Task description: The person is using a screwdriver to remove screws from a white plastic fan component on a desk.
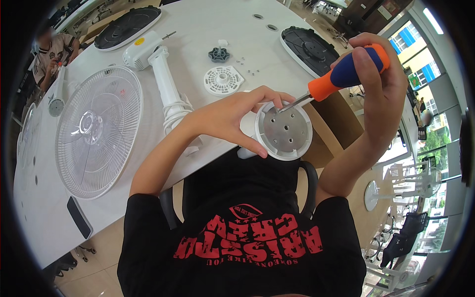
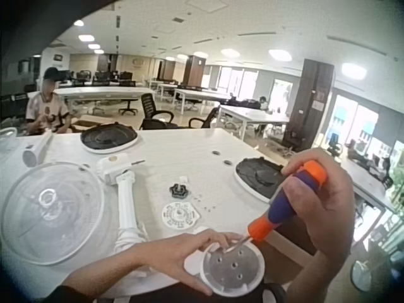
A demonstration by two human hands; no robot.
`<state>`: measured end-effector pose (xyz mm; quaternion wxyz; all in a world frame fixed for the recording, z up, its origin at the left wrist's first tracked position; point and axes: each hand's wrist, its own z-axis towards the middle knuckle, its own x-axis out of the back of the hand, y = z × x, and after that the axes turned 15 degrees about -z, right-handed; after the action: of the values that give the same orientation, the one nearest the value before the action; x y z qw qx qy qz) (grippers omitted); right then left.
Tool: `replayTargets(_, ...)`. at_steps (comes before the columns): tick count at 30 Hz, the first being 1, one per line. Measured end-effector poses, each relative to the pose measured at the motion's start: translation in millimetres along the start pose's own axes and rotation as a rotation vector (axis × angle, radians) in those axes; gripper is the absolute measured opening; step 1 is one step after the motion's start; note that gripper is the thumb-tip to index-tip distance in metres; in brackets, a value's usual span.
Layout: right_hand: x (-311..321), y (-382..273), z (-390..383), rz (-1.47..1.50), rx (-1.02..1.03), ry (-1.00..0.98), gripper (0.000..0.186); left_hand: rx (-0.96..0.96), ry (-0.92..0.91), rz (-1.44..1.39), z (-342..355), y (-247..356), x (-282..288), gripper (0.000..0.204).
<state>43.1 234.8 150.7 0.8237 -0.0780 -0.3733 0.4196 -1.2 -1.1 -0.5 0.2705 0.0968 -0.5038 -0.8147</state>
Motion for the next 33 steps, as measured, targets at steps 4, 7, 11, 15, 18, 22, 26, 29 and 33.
replayTargets(4, 5, 1, -1, -0.012, -0.003, 0.003, 0.025, -0.001, 0.007, -0.011, 0, -1, -1, 0.086)
replayTargets(7, 7, 1, -2, -0.026, -0.023, 0.019, 0.025, -0.001, 0.003, -0.007, 0, 0, -1, 0.086)
replayTargets(11, 5, 1, -1, -0.003, -0.052, 0.062, 0.025, 0.004, 0.0, -0.004, 1, 1, -2, 0.086)
replayTargets(15, 4, 1, -1, -0.021, -0.063, 0.047, 0.024, 0.016, 0.016, 0.008, -1, -1, -1, 0.086)
replayTargets(18, 2, 3, 0, 0.007, -0.066, 0.047, 0.025, 0.006, 0.01, 0.001, -1, 0, -1, 0.086)
replayTargets(22, 0, 1, 1, 0.023, -0.068, 0.055, 0.025, 0.013, 0.007, 0.015, -1, 1, 0, 0.086)
replayTargets(26, -1, 0, 3, 0.019, -0.067, 0.036, 0.026, -0.007, 0.003, 0.016, -1, 0, 0, 0.085)
replayTargets(29, -2, -1, 5, -0.001, -0.089, 0.031, 0.027, -0.002, 0.0, 0.024, -1, 0, 1, 0.085)
replayTargets(33, -9, -2, 9, 0.032, -0.116, 0.073, 0.031, -0.011, 0.003, 0.033, -1, 0, 2, 0.085)
